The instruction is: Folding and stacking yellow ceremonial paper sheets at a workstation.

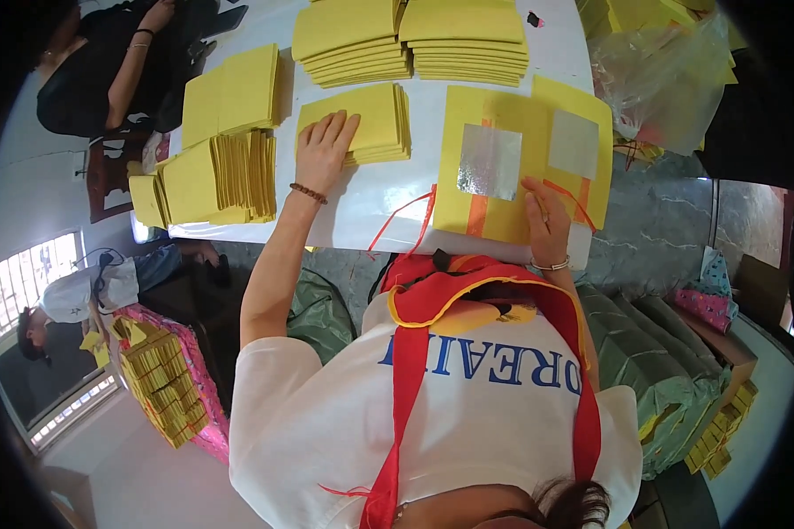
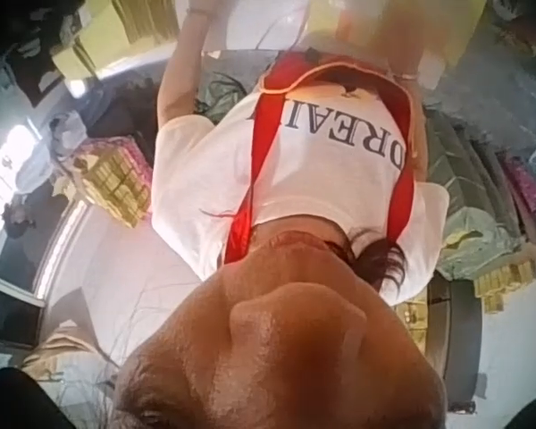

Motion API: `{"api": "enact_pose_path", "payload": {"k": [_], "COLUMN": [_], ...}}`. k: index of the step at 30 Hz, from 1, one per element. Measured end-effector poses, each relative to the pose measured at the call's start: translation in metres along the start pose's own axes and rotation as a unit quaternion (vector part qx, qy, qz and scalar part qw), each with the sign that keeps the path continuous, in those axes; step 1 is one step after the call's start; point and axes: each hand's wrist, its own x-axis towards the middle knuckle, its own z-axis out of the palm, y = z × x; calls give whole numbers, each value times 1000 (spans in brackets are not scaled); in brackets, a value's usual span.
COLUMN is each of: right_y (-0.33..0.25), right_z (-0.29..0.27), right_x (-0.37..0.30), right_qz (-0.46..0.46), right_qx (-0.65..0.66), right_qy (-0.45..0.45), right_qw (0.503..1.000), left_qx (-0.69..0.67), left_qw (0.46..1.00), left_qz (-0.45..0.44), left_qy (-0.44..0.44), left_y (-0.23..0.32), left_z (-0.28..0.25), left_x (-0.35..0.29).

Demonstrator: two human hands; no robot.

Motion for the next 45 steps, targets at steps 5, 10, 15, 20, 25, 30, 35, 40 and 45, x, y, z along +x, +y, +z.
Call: {"api": "enact_pose_path", "payload": {"k": [5,10,15,20,25,30,35,40,45], "right_y": [7,0,-2,2,4,18,24,19,21], "right_z": [6,9,6,7,4,-4,-5,-2,1], "right_x": [-2,4,5,4,1,3,4,0,-1], "right_qz": [1,-32,-57,-50,-43,-94,-116,-137,-123], "right_qx": [12,-24,-60,-88,-80,-130,-162,-203,-207], "right_qy": [4,23,3,-9,-7,-32,-47,-44,-36], "right_qw": [1000,999,997,995,996,987,979,969,970], "left_qx": [-36,-73,-104,-88,-88,-154,-169,-299,-379], "left_qw": [998,990,978,983,979,965,970,949,910], "left_qz": [1,5,0,7,20,8,3,87,159], "left_qy": [-44,-124,-182,-161,-183,-210,-175,-44,-60], "left_y": [1,2,-1,-2,-8,-17,-8,56,127], "left_z": [-1,4,1,8,8,0,-16,-37,-27], "left_x": [1,-9,-4,-5,-3,4,13,20,-1]}}
